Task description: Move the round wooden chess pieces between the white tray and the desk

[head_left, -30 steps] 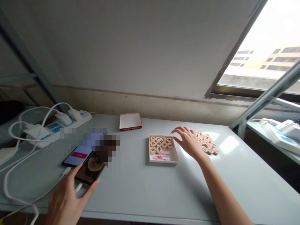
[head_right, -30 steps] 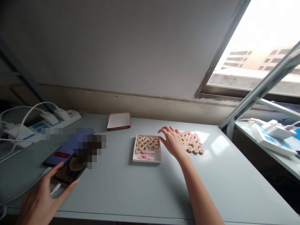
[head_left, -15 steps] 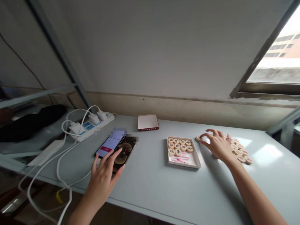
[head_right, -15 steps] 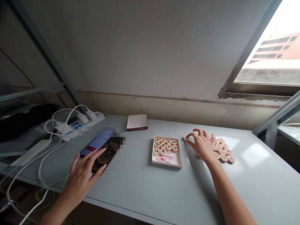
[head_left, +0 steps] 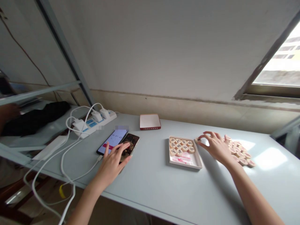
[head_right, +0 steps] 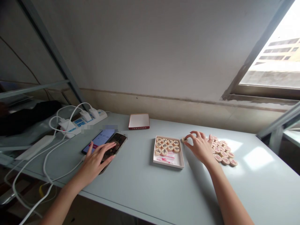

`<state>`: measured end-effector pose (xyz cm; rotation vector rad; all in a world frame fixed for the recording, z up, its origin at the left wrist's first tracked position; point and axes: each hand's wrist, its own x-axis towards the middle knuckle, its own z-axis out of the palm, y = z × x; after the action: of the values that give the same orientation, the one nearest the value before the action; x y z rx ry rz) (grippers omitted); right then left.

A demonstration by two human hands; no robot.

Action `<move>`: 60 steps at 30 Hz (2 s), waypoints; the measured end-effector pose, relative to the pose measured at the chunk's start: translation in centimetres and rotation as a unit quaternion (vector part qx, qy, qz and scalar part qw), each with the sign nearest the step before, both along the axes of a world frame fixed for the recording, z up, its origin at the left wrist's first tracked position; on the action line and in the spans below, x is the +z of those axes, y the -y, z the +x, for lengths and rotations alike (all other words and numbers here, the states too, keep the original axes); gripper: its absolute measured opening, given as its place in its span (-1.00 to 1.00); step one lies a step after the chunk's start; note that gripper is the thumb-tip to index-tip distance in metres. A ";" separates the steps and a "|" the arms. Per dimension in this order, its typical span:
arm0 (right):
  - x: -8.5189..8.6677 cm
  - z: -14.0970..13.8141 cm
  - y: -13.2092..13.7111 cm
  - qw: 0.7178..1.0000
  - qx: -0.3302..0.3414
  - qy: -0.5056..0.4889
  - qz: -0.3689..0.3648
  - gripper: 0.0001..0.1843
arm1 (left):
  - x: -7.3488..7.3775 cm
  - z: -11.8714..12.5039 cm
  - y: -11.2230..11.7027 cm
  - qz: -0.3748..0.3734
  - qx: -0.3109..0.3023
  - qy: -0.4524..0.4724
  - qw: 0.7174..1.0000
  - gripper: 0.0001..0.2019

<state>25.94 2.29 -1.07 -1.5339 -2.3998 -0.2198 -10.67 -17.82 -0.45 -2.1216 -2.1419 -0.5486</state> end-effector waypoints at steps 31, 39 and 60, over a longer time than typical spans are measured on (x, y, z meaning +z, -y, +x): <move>6.2 -3.3 4.7 0.956 0.148 -0.047 -0.250 -0.78 | 0.5 1.1 -0.8 0.077 0.048 -0.044 0.995 -0.65; 6.1 -3.3 4.6 0.954 0.137 -0.038 -0.265 -0.76 | -0.6 1.2 -0.5 0.047 0.046 -0.022 0.998 -0.62; 5.1 -3.9 4.5 0.954 0.149 -0.008 -0.262 -0.83 | 1.8 9.6 -7.1 -0.052 -0.152 0.223 0.962 -0.63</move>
<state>22.08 -2.19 4.00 -1.3093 -2.7747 0.5298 -1.04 -10.75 1.32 -2.6161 -2.0837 -1.0538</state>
